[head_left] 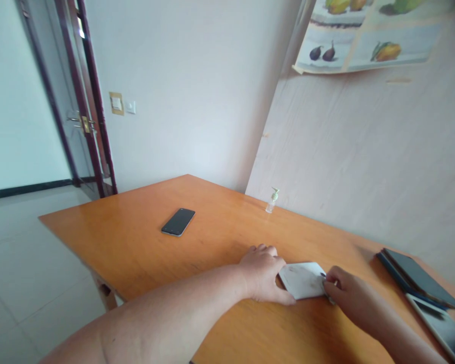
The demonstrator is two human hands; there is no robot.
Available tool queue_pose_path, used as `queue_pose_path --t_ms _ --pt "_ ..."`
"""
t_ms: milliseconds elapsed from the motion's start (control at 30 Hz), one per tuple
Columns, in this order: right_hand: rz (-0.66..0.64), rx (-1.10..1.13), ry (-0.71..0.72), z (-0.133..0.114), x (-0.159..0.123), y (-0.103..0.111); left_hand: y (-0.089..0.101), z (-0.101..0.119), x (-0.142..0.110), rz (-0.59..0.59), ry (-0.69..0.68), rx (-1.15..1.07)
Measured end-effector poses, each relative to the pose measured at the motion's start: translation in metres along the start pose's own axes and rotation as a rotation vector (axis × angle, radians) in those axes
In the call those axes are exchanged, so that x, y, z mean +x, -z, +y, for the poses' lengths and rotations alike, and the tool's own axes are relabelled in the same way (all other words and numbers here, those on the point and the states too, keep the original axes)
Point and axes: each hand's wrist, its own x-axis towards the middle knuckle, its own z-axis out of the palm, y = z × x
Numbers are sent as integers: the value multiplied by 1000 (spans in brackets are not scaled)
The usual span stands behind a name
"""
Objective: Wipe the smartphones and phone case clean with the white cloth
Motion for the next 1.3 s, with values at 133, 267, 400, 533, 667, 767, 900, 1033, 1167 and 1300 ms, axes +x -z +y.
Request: queue_pose_path --t_ms 133,267,400,533,667,767,900,1033,1167,1300 --pt "18 4 28 -26 -12 4 -3 0 0 28 -1 5" --pt "-51 141 179 -65 -27 3 -4 1 0 65 7 -10" --pt "-23 125 39 -44 -17 8 -2 1 -1 64 1 -26" --pt "64 24 -167 -10 -4 14 -1 1 -2 58 7 -42" --pt "91 41 -62 -35 -14 8 -1 2 -2 68 15 -36" --pt "49 109 82 -62 -23 3 2 4 -2 50 29 -25" --pt "29 113 5 -55 -18 10 3 4 -3 36 22 -18" --pt "96 25 -231 -32 -10 21 2 2 -3 49 -6 -27" --pt "112 44 -132 -45 -16 17 4 4 -3 48 -14 -9" --pt "59 135 39 -63 -21 14 6 6 -1 34 -20 40"
